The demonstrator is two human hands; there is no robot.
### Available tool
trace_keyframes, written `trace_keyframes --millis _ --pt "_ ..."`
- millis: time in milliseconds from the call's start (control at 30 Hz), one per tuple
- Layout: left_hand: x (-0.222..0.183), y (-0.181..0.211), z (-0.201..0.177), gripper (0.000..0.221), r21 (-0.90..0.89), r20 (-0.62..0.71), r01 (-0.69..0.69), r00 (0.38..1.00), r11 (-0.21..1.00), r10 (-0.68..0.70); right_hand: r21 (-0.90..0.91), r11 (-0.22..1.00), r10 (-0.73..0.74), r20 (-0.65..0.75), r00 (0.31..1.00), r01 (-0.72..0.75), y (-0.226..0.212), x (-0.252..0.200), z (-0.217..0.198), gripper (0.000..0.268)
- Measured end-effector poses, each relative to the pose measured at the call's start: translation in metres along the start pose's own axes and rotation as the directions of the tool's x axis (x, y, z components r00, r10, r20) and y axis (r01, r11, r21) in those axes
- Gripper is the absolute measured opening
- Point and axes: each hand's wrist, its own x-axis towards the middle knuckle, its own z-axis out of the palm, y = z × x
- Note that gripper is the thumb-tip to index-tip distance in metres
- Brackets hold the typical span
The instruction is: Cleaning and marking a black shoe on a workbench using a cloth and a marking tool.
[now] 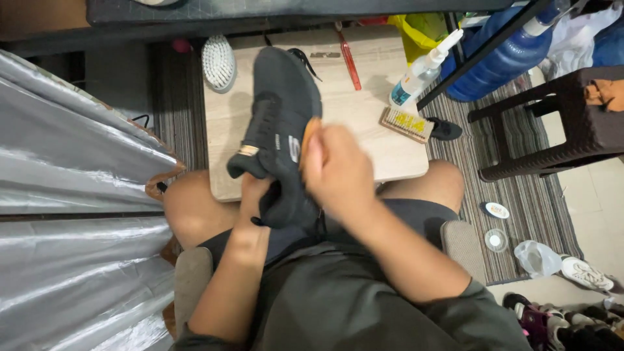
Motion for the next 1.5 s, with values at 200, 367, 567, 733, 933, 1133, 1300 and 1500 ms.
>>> trace_keyframes --millis 200,367,567,733,933,1133,1300,1500 --pt "-0.017 0.013 0.001 0.049 -0.051 0.009 -0.019 1.0 0.999 0.019 0.084 0.966 -0.239 -0.078 0.968 0.245 0.021 -0.053 0.012 0.017" --pt "-0.041 0.02 0.008 0.051 -0.085 0.025 -0.035 0.999 0.996 0.037 0.512 0.85 -0.079 -0.109 0.991 0.124 0.032 -0.042 -0.005 0.019" --pt "-0.039 0.019 0.014 0.054 -0.134 0.046 -0.043 0.998 0.99 0.049 0.6 0.795 -0.072 -0.046 0.996 0.085 0.027 -0.036 -0.021 0.02" --pt "-0.042 0.015 0.005 0.056 -0.166 0.057 -0.053 0.996 0.985 0.063 0.592 0.802 -0.108 0.01 0.994 0.081 0.031 -0.04 -0.019 0.021" --pt "-0.063 -0.001 -0.075 0.066 0.224 -0.323 0.054 0.946 0.973 0.022 0.549 0.835 0.04 -0.005 0.999 -0.031 0.041 -0.026 -0.035 0.024" --pt "-0.057 -0.001 -0.044 0.086 0.627 -0.452 0.21 0.882 0.75 0.131 0.52 0.819 -0.12 -0.257 0.959 0.242 0.02 -0.008 -0.071 0.041" --pt "-0.046 0.0 0.002 0.126 0.738 -0.578 0.489 0.813 0.465 0.062 0.332 0.841 -0.33 -0.311 0.891 0.427 0.002 0.002 -0.066 0.046" --pt "-0.034 -0.006 0.049 0.119 0.787 -0.613 0.577 0.771 0.218 0.173 0.324 0.825 -0.365 -0.32 0.874 0.463 -0.028 0.014 -0.054 0.041"
